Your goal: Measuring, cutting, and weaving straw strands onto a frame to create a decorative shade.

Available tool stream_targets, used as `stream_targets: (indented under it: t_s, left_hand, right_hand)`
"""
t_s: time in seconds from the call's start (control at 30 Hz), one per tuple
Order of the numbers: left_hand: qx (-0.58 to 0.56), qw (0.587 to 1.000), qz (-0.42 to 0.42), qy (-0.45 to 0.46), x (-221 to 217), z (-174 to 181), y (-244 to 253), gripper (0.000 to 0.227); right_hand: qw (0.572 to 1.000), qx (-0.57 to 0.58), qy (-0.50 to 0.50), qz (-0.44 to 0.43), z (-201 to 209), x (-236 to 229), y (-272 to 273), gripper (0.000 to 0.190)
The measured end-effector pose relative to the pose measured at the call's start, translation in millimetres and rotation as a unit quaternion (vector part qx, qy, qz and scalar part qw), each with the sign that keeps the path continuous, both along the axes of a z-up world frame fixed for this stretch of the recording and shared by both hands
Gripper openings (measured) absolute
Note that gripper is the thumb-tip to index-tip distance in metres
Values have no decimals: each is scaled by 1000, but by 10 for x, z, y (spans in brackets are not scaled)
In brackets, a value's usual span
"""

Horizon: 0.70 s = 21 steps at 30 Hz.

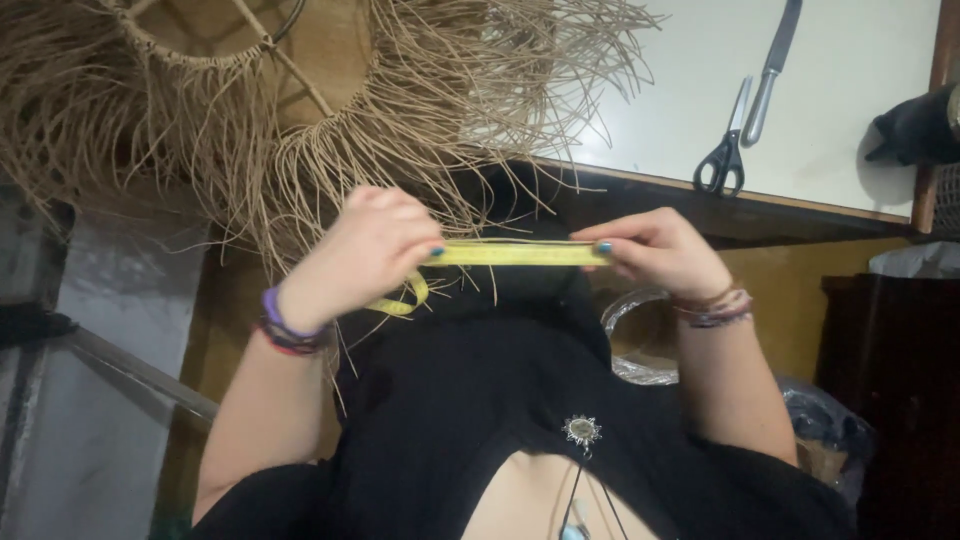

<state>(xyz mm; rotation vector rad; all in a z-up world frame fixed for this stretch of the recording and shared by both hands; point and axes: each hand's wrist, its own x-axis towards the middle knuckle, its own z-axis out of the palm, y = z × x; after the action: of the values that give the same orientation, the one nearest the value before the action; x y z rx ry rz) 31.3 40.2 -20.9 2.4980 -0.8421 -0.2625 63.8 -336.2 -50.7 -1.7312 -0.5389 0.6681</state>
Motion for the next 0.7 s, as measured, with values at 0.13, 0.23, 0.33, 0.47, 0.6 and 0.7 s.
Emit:
stream_targets:
  t_s: [0.13, 0.23, 0.33, 0.47, 0.6, 0.7]
  left_hand:
    - [37, 998, 41, 6, -53, -109, 377, 29]
    - [54, 997, 61, -15, -81, -378, 659, 30]
    - [71, 994, 76, -33, -118, -584, 797, 29]
    - [148, 978, 127, 75, -239, -801, 827, 34]
    - [219, 961, 166, -20, -363, -137, 33, 48]
    - [63, 990, 95, -82, -365, 131, -490, 76]
  right_hand:
    - [990, -111, 35, -74, 162, -88, -196, 24]
    - [982, -153, 57, -91, 128, -78, -347, 18]
    - [979, -169, 67, -93, 152, -73, -420, 13]
    - [978, -169, 75, -92, 208, -129, -301, 11]
    - [983, -170, 49, -57, 368, -191, 128, 10]
    - [987, -158, 1, -4, 380, -212, 458, 10]
